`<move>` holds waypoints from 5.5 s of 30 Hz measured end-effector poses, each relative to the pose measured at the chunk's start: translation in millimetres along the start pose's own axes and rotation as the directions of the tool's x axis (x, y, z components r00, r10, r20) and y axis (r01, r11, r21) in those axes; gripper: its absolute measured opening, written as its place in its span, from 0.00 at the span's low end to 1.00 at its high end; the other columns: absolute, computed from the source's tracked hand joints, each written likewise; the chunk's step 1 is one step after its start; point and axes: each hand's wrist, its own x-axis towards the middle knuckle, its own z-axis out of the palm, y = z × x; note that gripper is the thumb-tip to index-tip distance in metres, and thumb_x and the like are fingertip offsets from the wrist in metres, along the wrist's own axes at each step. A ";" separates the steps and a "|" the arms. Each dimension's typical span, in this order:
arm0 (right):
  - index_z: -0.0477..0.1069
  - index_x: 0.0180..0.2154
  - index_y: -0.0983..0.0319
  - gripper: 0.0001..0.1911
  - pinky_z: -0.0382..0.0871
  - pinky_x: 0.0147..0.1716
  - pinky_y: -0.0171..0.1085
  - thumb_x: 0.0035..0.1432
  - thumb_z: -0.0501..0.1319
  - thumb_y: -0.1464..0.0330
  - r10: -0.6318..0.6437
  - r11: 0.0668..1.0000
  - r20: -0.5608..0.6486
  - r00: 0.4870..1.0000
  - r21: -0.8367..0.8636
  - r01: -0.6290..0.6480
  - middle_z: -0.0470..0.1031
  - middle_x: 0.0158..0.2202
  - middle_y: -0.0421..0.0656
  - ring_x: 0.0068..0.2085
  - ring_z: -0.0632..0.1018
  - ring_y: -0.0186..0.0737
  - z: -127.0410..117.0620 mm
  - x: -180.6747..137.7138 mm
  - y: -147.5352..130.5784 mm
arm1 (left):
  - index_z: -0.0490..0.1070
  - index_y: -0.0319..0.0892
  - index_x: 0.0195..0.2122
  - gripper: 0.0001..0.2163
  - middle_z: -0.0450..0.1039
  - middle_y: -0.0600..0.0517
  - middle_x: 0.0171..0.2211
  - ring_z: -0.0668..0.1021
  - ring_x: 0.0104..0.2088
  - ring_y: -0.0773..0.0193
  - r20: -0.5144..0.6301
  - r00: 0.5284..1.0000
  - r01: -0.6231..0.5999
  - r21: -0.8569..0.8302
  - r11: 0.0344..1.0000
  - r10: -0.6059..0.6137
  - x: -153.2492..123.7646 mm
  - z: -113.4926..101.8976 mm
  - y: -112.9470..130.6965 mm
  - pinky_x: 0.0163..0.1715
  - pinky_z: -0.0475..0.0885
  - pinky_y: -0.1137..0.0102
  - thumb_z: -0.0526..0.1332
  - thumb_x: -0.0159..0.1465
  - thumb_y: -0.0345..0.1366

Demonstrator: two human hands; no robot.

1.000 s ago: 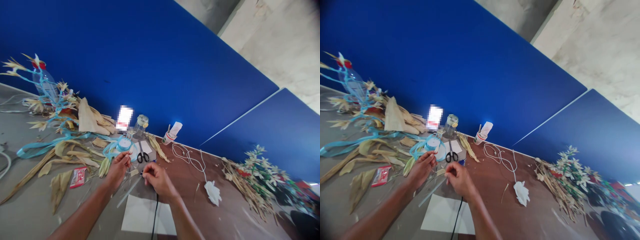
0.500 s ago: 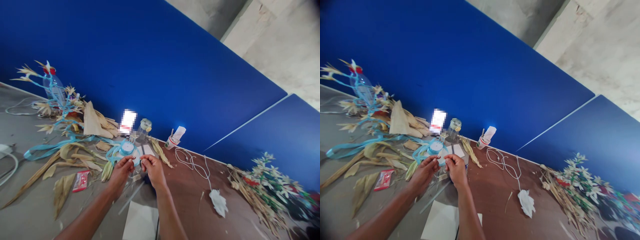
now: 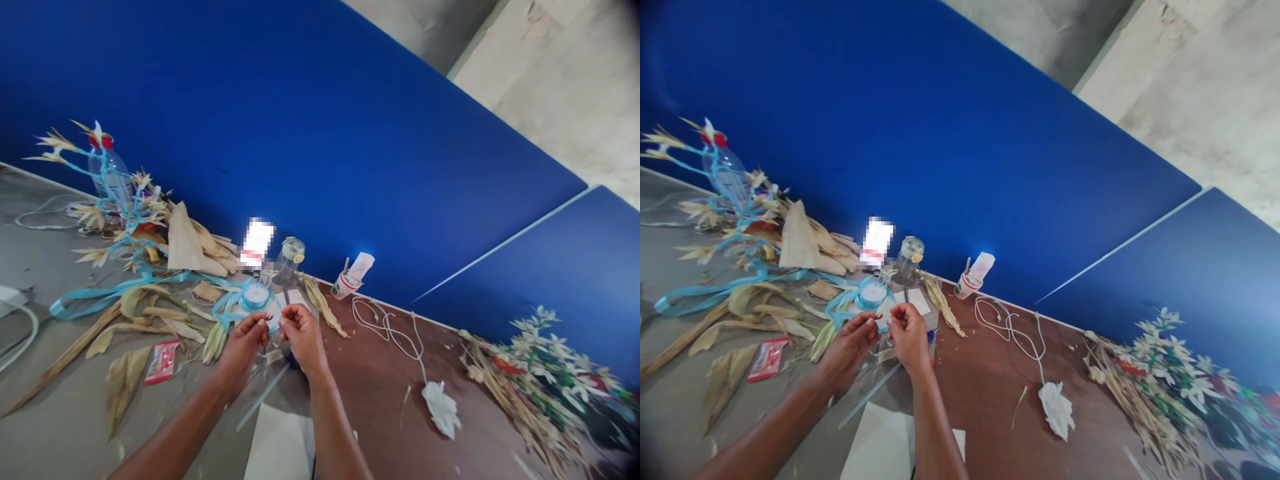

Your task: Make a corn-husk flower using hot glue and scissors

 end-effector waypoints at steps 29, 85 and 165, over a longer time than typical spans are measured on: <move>0.57 0.57 0.66 0.22 0.69 0.35 0.37 0.61 0.50 0.76 -0.438 0.569 0.182 0.881 -0.702 0.428 0.74 0.33 0.45 0.33 0.75 0.39 -3.9 -16.0 -12.8 | 0.72 0.39 0.31 0.14 0.62 0.60 0.14 0.64 0.18 0.70 0.014 0.997 -0.077 0.360 0.930 0.077 -5.0 4.6 -2.0 0.22 0.57 0.73 0.65 0.49 0.44; 0.61 0.54 0.65 0.20 0.70 0.40 0.40 0.60 0.50 0.76 -0.447 0.660 0.098 0.889 -0.635 0.402 0.73 0.35 0.46 0.37 0.75 0.41 -1.2 -17.6 -13.9 | 0.73 0.40 0.29 0.15 0.63 0.59 0.14 0.64 0.17 0.71 0.056 0.996 -0.078 0.351 0.933 0.062 -3.4 2.8 -3.0 0.20 0.58 0.74 0.67 0.50 0.47; 0.66 0.24 0.60 0.04 0.62 0.23 0.31 0.45 0.61 0.68 -0.082 0.960 0.061 0.995 0.274 0.062 0.65 0.27 0.37 0.24 0.65 0.31 14.1 -0.5 16.1 | 0.73 0.39 0.27 0.08 0.69 0.56 0.19 0.69 0.22 0.69 0.000 0.969 -0.230 0.372 0.899 0.248 -7.0 5.0 -11.0 0.25 0.65 0.73 0.64 0.52 0.39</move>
